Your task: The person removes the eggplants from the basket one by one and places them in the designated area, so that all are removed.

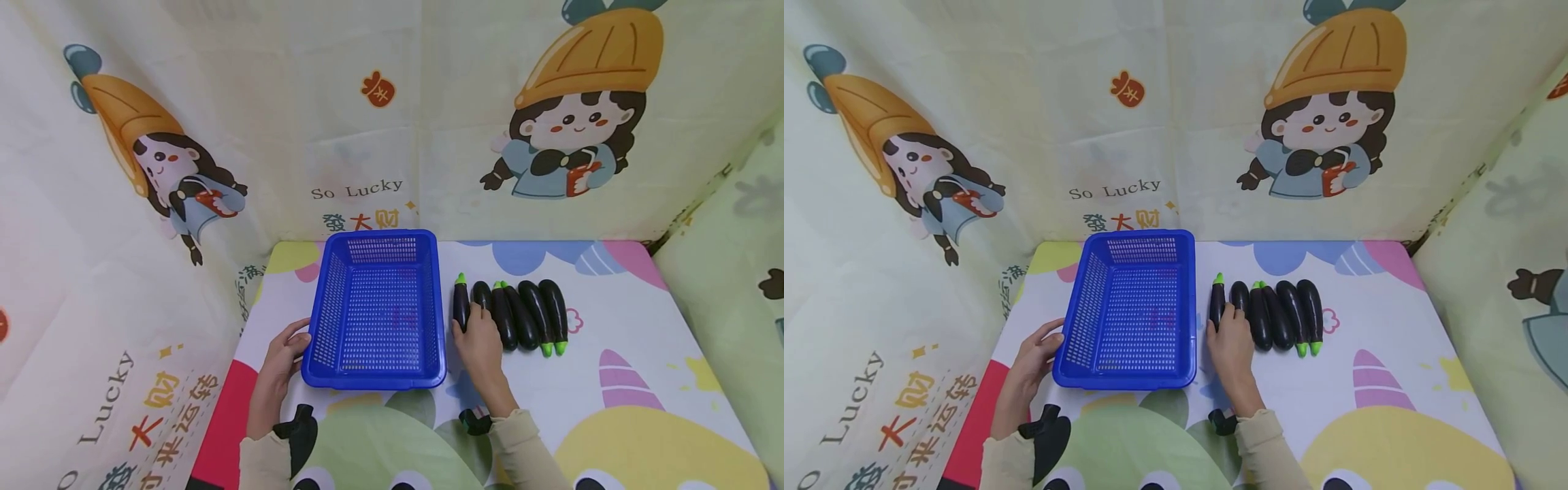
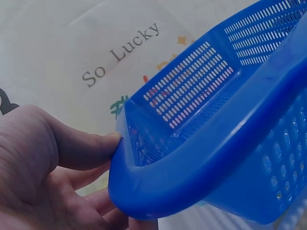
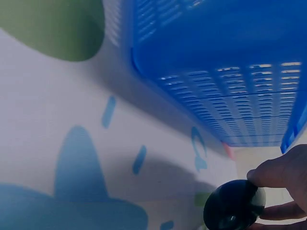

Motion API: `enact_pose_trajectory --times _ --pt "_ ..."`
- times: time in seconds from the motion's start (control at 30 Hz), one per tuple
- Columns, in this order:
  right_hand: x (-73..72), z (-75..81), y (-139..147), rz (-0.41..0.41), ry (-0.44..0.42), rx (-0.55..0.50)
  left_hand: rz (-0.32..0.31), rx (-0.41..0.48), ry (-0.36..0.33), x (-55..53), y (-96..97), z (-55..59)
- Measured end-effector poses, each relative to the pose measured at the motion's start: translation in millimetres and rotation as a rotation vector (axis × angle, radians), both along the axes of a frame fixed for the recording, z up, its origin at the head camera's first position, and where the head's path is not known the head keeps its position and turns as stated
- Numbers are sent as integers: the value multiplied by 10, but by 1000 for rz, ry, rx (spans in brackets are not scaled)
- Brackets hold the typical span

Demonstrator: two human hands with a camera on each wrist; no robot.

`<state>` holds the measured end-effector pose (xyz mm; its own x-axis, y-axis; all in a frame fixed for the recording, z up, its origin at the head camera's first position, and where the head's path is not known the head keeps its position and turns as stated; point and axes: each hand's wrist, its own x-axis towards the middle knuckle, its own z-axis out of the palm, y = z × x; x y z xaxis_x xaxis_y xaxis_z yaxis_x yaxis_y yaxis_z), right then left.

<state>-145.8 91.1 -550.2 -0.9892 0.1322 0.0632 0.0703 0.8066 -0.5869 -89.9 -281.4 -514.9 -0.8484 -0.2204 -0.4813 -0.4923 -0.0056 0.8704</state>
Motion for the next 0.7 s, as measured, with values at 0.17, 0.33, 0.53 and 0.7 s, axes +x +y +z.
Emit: enact_pose_trajectory --times 0.17,0.33,0.53,0.7 --pt "3 -68 -21 10 -14 40 6 -2 2 5 0 -22" --pt "2 -100 -38 17 2 73 1 1 6 8 0 -32" --pt "-1 -110 -40 7 -1 102 -20 -38 14 -21 18 -24" --pt "-11 -112 -28 15 -7 116 -92 -126 30 -63 -6 21"
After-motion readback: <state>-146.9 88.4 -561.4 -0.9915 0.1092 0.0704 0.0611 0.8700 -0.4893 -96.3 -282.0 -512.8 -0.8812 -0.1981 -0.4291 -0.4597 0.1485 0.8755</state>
